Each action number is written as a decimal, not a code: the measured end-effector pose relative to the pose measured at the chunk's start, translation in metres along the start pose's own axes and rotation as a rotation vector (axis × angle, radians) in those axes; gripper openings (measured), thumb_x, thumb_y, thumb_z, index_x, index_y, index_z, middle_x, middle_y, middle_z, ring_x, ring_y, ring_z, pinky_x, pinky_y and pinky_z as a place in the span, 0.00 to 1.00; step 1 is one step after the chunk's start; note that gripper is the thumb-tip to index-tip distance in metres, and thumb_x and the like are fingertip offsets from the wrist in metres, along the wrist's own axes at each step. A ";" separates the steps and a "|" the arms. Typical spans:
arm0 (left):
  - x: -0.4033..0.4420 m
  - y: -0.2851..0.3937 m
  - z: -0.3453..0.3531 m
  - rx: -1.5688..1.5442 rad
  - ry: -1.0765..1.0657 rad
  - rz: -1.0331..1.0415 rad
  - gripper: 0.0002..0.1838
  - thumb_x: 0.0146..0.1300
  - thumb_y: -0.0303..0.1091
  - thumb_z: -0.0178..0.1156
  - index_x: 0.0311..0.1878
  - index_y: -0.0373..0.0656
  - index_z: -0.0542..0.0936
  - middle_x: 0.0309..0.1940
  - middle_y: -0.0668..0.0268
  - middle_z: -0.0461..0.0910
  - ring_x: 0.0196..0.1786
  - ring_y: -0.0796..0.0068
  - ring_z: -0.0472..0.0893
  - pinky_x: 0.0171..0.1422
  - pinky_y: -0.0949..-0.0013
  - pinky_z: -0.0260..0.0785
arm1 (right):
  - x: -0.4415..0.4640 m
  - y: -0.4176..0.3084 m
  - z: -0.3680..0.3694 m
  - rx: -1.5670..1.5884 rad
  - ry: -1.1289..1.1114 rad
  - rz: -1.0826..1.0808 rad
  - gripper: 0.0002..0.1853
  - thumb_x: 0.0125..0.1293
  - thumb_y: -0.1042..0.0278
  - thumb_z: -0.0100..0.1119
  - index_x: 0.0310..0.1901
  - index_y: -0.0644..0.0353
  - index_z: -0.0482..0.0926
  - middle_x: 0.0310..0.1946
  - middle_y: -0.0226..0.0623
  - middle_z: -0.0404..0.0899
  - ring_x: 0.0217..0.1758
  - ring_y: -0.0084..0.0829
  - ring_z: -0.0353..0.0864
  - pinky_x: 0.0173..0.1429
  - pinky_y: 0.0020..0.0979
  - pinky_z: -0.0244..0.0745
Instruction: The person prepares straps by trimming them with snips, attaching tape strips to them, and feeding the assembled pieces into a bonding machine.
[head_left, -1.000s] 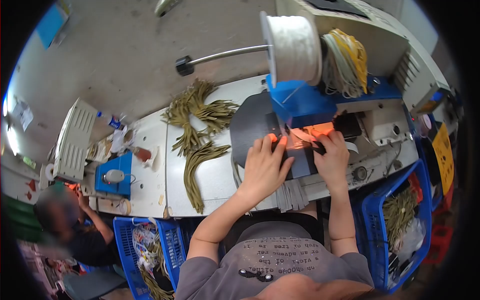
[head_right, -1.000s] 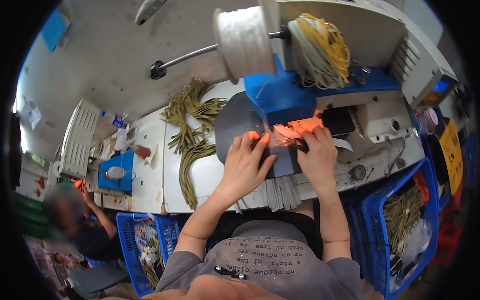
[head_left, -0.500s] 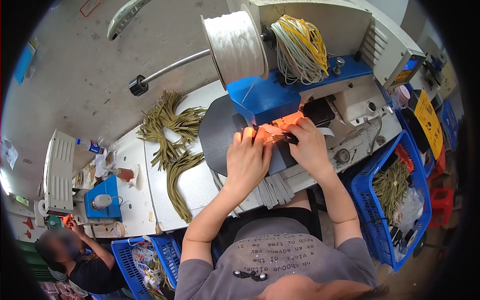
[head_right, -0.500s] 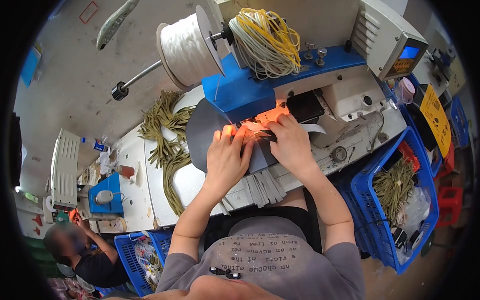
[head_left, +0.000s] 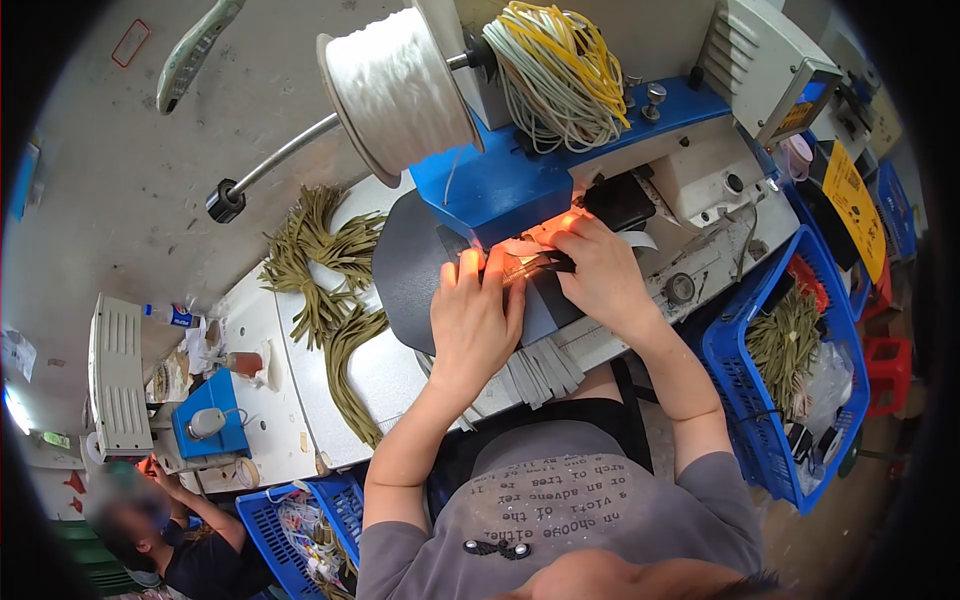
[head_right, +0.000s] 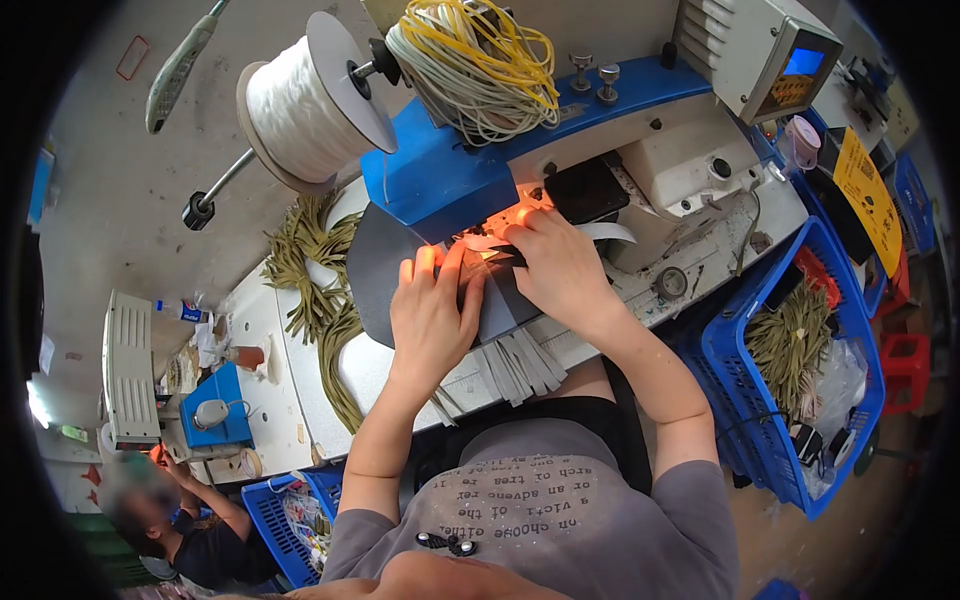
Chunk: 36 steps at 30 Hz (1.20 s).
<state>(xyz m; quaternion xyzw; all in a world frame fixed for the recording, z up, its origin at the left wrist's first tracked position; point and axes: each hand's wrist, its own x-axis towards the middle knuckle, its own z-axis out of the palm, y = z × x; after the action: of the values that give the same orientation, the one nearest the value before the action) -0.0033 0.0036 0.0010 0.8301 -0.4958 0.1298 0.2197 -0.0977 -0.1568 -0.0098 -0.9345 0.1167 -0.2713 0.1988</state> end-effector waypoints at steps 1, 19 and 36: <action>0.000 0.000 0.000 0.001 0.001 0.000 0.20 0.63 0.37 0.64 0.55 0.36 0.78 0.45 0.52 0.75 0.41 0.54 0.73 0.43 0.58 0.70 | 0.001 -0.001 -0.002 0.000 -0.006 -0.004 0.17 0.47 0.77 0.64 0.43 0.61 0.82 0.40 0.38 0.78 0.50 0.42 0.78 0.51 0.40 0.78; 0.000 -0.001 0.002 0.007 -0.004 -0.005 0.20 0.65 0.38 0.62 0.55 0.36 0.79 0.44 0.51 0.74 0.40 0.53 0.73 0.43 0.58 0.69 | 0.011 -0.008 -0.004 0.009 0.005 -0.078 0.14 0.50 0.80 0.61 0.40 0.62 0.83 0.38 0.38 0.82 0.48 0.41 0.81 0.49 0.40 0.79; 0.000 -0.001 0.002 0.009 -0.017 -0.020 0.19 0.64 0.36 0.61 0.55 0.36 0.79 0.44 0.53 0.73 0.41 0.54 0.74 0.42 0.57 0.70 | 0.007 -0.019 -0.013 -0.015 -0.090 -0.090 0.17 0.55 0.78 0.57 0.48 0.58 0.82 0.32 0.45 0.81 0.37 0.46 0.83 0.41 0.44 0.78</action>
<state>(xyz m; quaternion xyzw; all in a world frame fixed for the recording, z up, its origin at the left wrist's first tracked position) -0.0028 0.0029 -0.0003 0.8371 -0.4887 0.1226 0.2131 -0.0973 -0.1459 0.0120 -0.9515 0.0676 -0.2369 0.1843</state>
